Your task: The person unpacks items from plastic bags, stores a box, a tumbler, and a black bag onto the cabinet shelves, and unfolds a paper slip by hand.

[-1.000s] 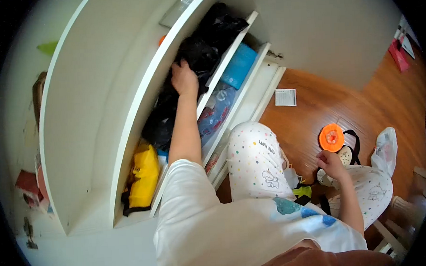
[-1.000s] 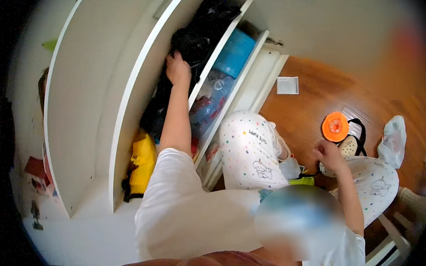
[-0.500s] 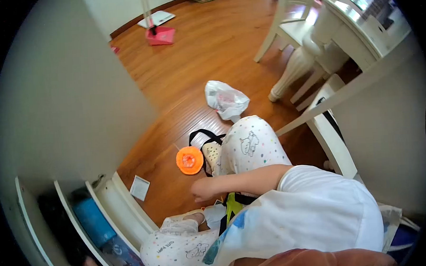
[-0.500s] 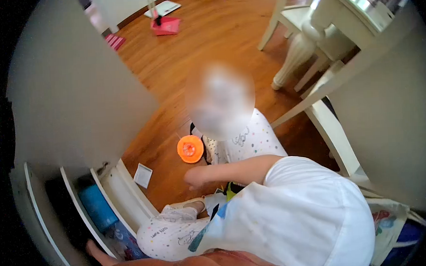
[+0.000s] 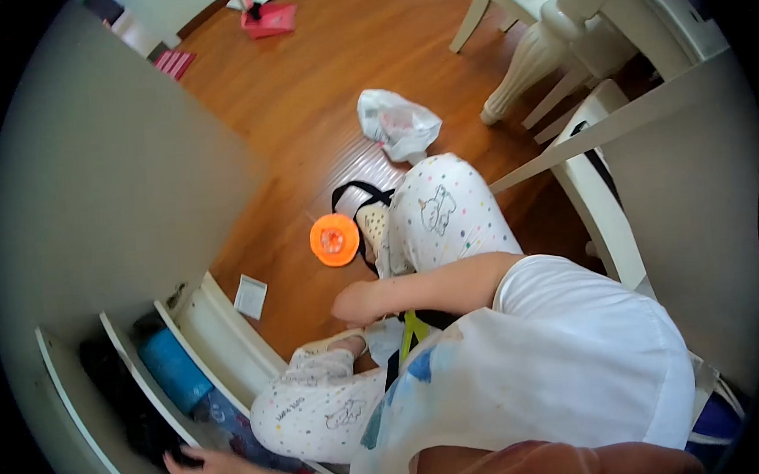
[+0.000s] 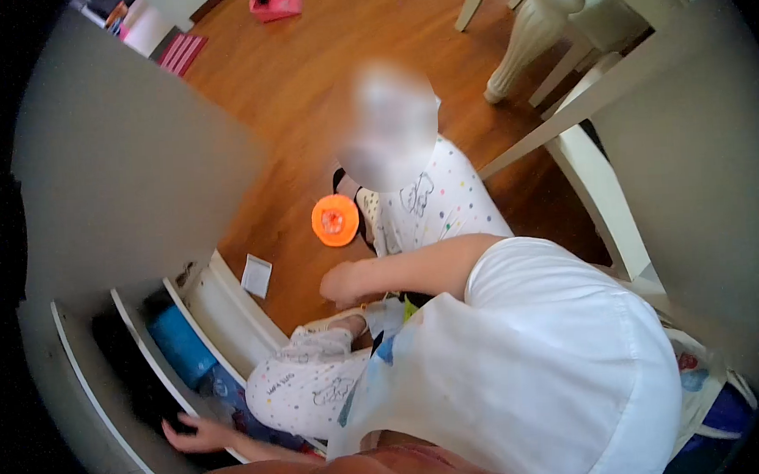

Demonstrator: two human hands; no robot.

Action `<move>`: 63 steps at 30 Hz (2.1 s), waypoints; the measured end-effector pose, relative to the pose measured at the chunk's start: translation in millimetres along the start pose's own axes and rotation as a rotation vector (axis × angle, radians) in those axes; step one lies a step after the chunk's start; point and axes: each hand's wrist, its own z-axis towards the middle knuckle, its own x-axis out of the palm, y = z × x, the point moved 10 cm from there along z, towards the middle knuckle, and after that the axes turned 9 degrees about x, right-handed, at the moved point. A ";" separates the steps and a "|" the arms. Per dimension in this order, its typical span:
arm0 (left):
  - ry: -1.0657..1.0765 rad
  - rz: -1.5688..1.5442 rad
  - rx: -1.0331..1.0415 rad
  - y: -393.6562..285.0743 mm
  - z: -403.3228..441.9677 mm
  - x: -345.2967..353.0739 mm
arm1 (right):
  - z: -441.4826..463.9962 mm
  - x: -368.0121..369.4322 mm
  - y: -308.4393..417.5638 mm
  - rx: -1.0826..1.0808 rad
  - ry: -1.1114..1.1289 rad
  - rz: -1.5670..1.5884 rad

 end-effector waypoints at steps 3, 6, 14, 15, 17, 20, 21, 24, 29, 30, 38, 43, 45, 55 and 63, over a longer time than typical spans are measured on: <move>0.070 -0.356 -0.091 -64.4 22.4 30.6 | -2.9 1.8 4.2 -0.017 -0.009 0.006; 0.262 -0.529 -0.109 -109.4 35.0 72.6 | 5.0 18.1 -4.9 0.031 0.066 0.000; 1.258 -0.926 -0.194 -175.1 -100.2 209.1 | 10.6 24.3 -18.4 0.110 0.117 -0.015; 1.396 -0.902 -0.132 -181.1 -115.4 208.4 | 11.2 24.0 -18.6 0.116 0.115 -0.015; 1.520 -0.876 -0.044 -187.6 -128.4 206.5 | 8.3 20.3 -12.5 0.089 0.120 -0.003; 1.370 -1.002 -0.147 -187.4 -112.9 208.2 | 10.0 25.0 -8.8 0.066 0.112 0.021; 1.363 -0.987 -0.135 -186.8 -111.5 210.1 | 10.3 27.1 -8.0 0.056 0.105 0.025; 1.369 -0.969 -0.134 -183.4 -109.4 209.7 | 8.4 25.5 -8.1 0.075 0.131 0.063; 1.424 -0.940 -0.121 -182.1 -110.9 209.1 | 6.1 22.7 -9.1 0.062 0.109 0.039; 1.401 -0.964 -0.092 -184.1 -108.5 206.8 | 6.5 25.1 -9.8 0.077 0.131 0.045; 1.370 -0.994 -0.124 -177.5 -116.9 209.0 | 21.5 13.5 -37.5 0.096 0.056 0.039; 1.400 -0.989 -0.152 -176.5 -117.7 206.3 | 22.6 -8.9 -52.9 0.176 -0.136 0.150; 1.394 -0.988 -0.144 -175.5 -117.4 205.4 | 23.4 -5.9 -52.5 0.184 -0.118 0.129; 1.336 -0.971 -0.085 -172.2 -121.7 199.5 | 30.2 25.8 -54.2 0.177 0.002 0.092; 1.274 -0.973 -0.132 -166.0 -116.5 174.8 | 66.8 176.7 -69.6 0.063 0.494 -0.119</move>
